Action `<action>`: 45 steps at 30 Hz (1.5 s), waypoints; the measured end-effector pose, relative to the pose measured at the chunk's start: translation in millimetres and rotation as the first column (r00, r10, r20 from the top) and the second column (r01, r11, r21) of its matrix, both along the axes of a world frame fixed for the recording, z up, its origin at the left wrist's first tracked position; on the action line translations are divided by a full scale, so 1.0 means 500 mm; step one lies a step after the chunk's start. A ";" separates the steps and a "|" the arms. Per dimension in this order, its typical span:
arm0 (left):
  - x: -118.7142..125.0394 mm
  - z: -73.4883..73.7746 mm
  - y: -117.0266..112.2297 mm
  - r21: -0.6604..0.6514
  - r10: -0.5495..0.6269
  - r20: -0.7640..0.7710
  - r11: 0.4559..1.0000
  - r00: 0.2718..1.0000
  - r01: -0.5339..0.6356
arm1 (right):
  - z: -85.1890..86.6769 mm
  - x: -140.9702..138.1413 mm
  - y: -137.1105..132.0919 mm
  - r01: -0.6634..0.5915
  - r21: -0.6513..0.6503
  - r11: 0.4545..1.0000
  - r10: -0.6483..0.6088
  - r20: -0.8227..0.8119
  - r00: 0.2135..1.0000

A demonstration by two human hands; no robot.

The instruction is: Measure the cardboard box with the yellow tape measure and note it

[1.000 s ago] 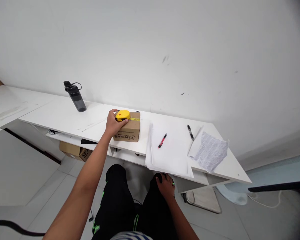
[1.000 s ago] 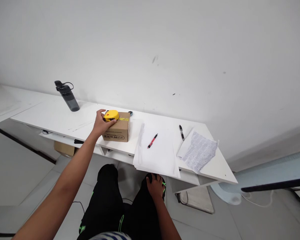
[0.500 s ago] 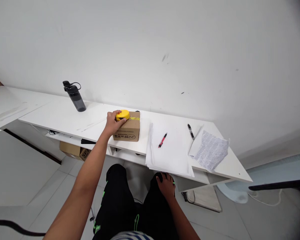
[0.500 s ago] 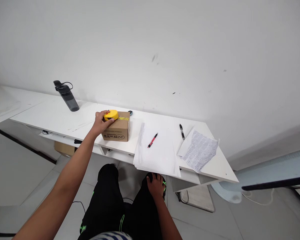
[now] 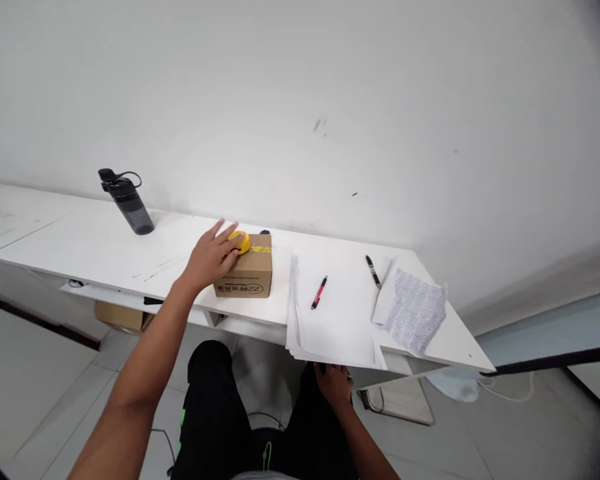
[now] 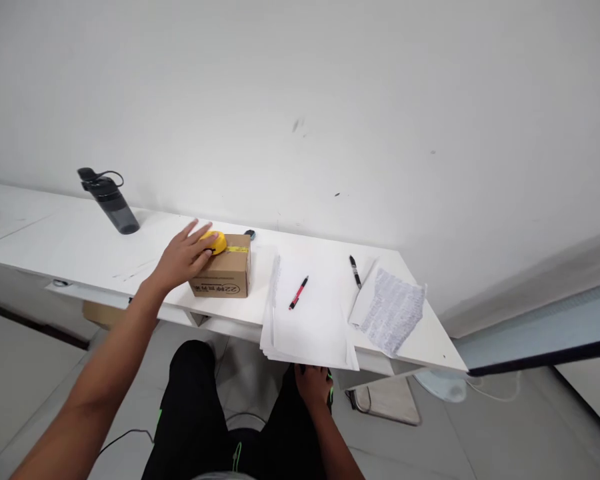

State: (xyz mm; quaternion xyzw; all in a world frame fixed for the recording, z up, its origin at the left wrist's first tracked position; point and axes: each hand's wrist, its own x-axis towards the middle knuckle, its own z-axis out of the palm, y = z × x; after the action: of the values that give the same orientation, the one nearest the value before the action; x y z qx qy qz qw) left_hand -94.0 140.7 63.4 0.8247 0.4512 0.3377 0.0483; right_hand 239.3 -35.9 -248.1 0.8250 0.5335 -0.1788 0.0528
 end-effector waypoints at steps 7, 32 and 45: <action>-0.019 0.009 0.041 -0.188 -0.189 0.070 0.962 0.980 0.199 | -0.010 0.028 -0.023 0.065 0.050 0.997 -0.067 0.040 0.997; 0.033 -0.021 0.002 -0.004 0.092 -0.050 0.996 0.995 -0.092 | -0.033 -0.051 0.017 -0.187 0.209 0.960 0.163 0.125 0.979; 0.046 -0.017 -0.004 -0.362 0.414 0.283 0.882 0.865 -0.303 | -0.019 -0.040 0.007 -0.206 0.274 0.939 0.180 0.115 0.977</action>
State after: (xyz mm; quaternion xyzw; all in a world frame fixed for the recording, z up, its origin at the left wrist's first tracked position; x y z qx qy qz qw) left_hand -71.2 138.5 54.8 0.6335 0.6286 0.4089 0.1907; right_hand 219.3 -32.4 -257.5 0.7748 0.6291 -0.0576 -0.0256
